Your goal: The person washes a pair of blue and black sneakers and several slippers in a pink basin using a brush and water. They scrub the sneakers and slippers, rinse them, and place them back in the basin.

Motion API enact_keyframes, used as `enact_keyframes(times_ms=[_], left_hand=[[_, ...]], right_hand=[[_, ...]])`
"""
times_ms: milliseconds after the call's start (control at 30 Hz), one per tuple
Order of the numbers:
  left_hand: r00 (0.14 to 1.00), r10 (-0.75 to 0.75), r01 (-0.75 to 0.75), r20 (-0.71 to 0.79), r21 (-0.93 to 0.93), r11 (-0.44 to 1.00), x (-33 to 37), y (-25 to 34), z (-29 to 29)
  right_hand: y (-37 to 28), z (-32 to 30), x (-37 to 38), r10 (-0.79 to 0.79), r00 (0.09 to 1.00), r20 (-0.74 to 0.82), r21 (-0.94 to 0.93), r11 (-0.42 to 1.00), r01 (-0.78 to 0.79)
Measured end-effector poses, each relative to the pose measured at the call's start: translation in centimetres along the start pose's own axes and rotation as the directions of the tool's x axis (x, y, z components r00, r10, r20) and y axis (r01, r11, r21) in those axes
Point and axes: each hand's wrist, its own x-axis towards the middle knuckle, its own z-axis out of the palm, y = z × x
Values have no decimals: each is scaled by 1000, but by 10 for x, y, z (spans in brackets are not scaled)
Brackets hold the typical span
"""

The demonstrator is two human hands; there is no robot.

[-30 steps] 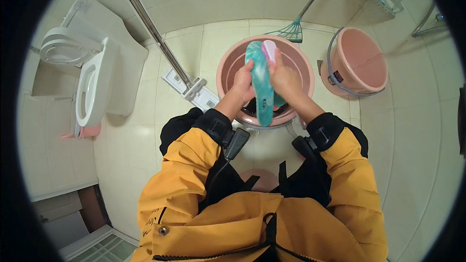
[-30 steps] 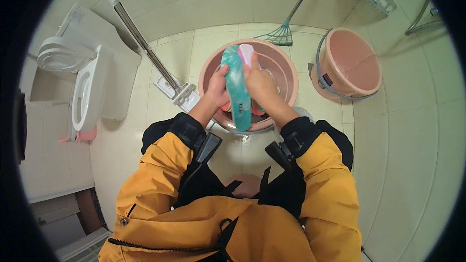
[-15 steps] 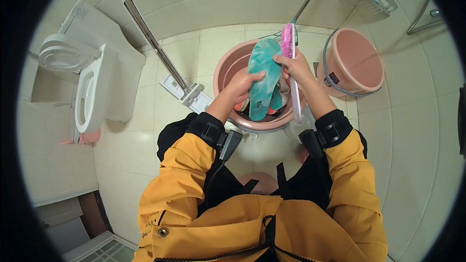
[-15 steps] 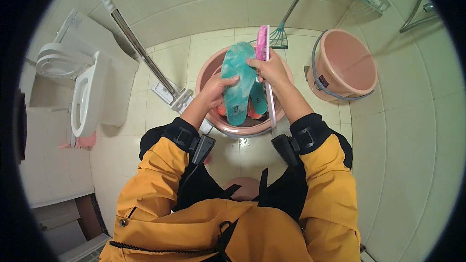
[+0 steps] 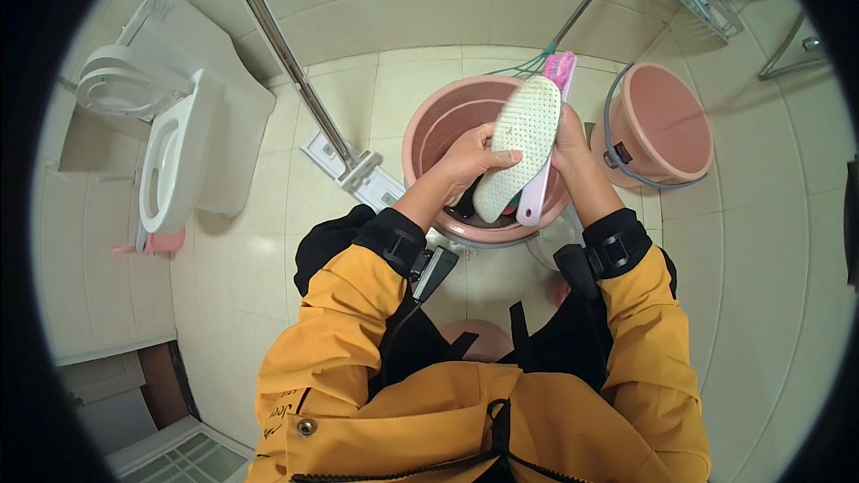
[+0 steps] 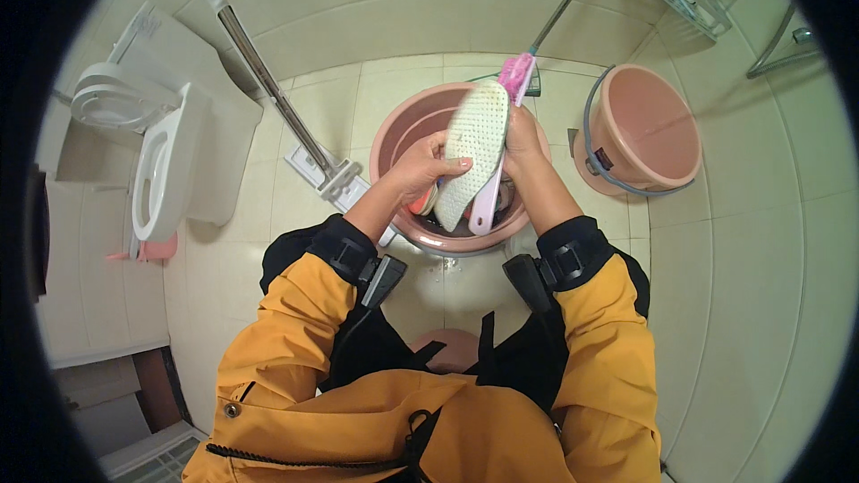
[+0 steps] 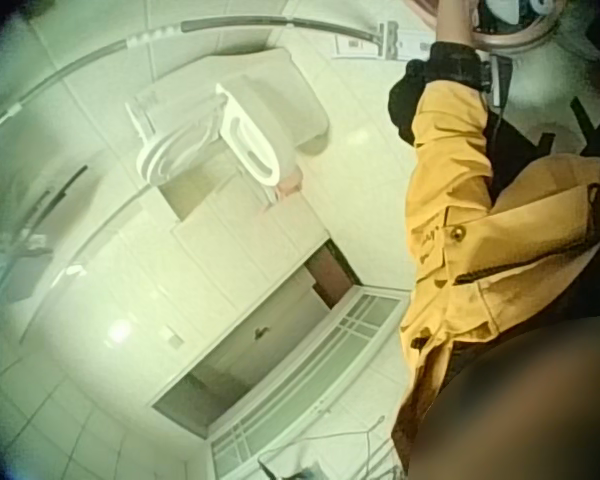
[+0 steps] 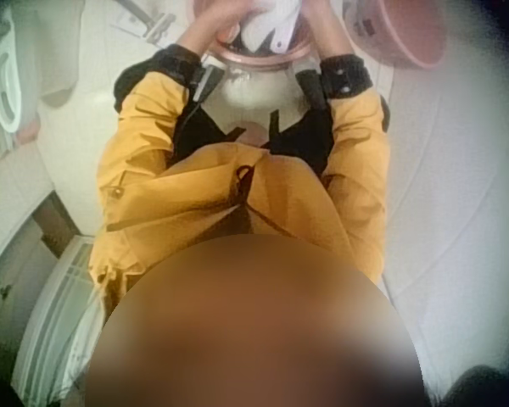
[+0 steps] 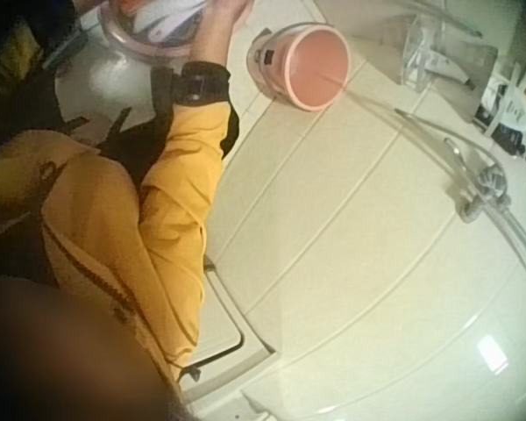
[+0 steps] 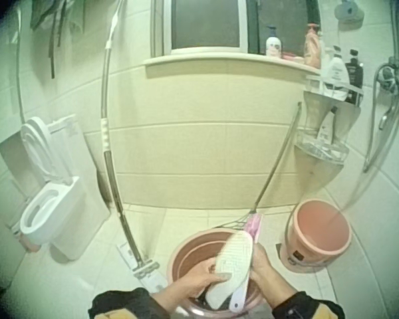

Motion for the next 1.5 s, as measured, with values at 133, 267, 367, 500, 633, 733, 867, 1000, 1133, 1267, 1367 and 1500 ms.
enact_keyframes(times_ms=[133, 267, 367, 500, 633, 733, 867, 1000, 1133, 1267, 1367, 1500], left_hand=[[994, 4, -13, -111, -80, 997, 0, 1, 0], [994, -50, 31, -95, -195, 980, 0, 4, -4], [994, -83, 61, -64, -294, 954, 2, 2, -8], [999, -2, 17, 51, -311, 950, 6, -5, -17], [971, 125, -35, 204, -395, 918, 7, -11, -31], [999, 41, -24, 30, -426, 904, 4, -12, -36], [990, 108, -65, 87, -399, 915, 2, -14, -25], [999, 39, -45, -25, -296, 954, -1, -13, -19], [993, 37, -64, -113, -245, 967, 3, -18, -20], [991, 56, -79, -122, -195, 978, 8, -24, -19], [977, 11, -42, -214, -144, 989, 8, -23, -18], [993, 70, -82, -93, -128, 988, 7, -19, -17]], right_hand=[[-5, -3, 3, -47, 999, 5, -115, 992, 47], [-11, 0, 2, -63, 995, -72, -325, 945, 36], [-13, 3, 3, -298, 955, 5, -771, 607, 193], [-9, 9, -1, -450, 871, 198, -954, 115, 277], [5, 19, -21, -340, 800, 494, -865, -286, 413], [22, 24, -34, -80, 899, 431, -879, -260, 399], [30, 19, -31, -210, 931, 300, -951, -148, 272], [36, 13, -32, -93, 947, 308, -936, -211, 283], [39, 13, -32, -248, 897, 366, -916, -266, 300], [34, 13, -26, -229, 941, 250, -948, -256, 190], [31, 12, -23, -166, 929, 331, -918, -283, 276], [33, 14, -29, -289, 928, 236, -963, -195, 185]])
